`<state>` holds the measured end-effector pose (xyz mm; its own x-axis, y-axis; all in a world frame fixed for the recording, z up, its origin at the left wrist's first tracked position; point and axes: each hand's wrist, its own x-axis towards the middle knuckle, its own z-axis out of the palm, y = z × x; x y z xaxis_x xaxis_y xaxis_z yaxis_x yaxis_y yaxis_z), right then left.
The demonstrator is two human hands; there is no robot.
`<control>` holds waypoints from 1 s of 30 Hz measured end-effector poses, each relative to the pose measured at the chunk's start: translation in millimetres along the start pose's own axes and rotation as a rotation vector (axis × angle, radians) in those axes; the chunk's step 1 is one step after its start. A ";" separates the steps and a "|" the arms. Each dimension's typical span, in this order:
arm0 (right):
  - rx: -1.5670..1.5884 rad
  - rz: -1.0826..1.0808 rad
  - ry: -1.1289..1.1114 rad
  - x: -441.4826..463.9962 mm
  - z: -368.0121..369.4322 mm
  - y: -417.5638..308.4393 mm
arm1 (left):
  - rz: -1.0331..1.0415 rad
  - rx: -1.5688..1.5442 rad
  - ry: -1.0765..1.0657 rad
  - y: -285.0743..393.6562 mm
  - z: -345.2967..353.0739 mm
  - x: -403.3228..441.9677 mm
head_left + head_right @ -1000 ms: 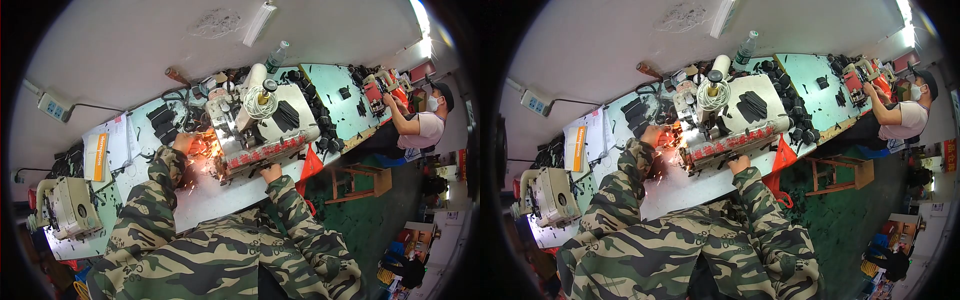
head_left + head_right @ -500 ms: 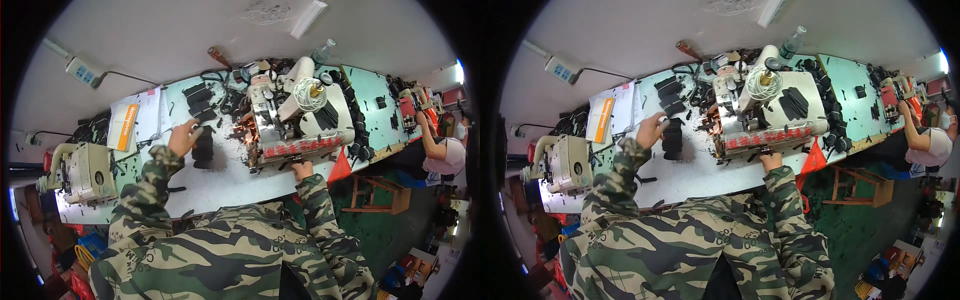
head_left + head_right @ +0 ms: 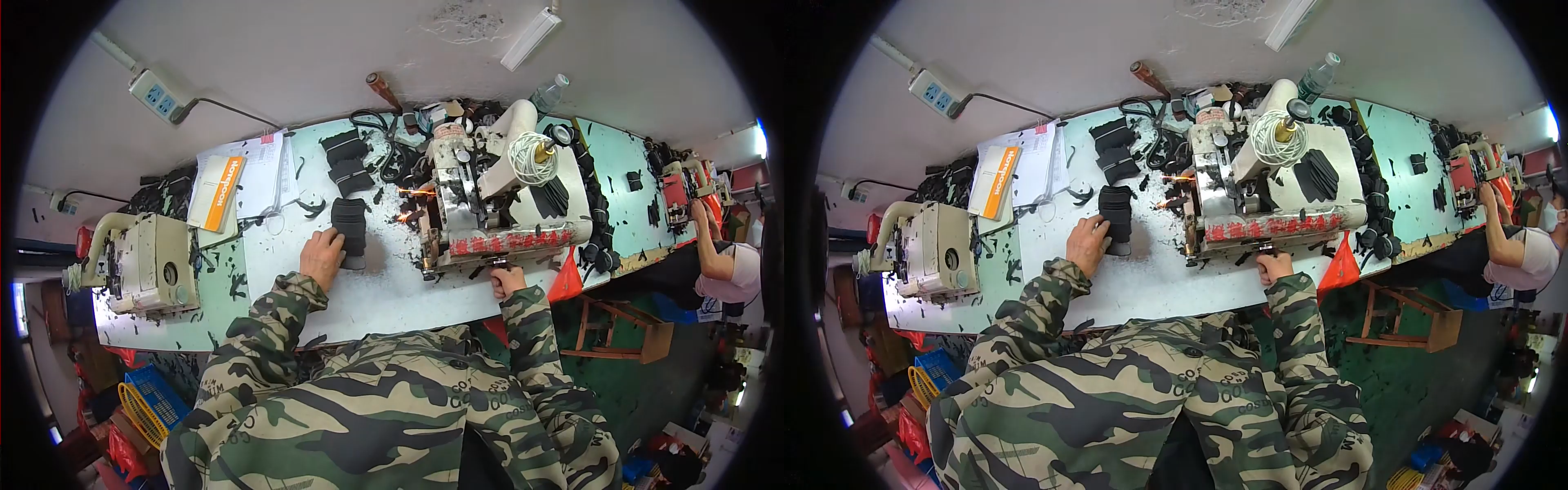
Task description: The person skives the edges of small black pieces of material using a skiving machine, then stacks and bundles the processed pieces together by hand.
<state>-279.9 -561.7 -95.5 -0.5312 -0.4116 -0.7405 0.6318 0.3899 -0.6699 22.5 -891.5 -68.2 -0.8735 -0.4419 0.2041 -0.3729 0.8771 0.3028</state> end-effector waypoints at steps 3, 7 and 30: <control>0.089 0.054 -0.046 5.0 -4.9 -0.1 | 0.022 -0.047 -0.019 -5.0 2.0 3.4; -0.041 -0.044 0.082 -4.7 9.3 -1.3 | -0.006 -0.051 -0.078 -3.2 -4.0 11.0; -0.011 0.017 0.042 0.9 -1.6 4.1 | -0.117 -0.253 -0.331 10.0 -22.9 8.7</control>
<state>-278.7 -559.2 -99.0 -0.5434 -0.3702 -0.7534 0.6349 0.4059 -0.6574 18.4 -890.9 -42.0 -0.8986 -0.4151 -0.1421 -0.4229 0.7329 0.5330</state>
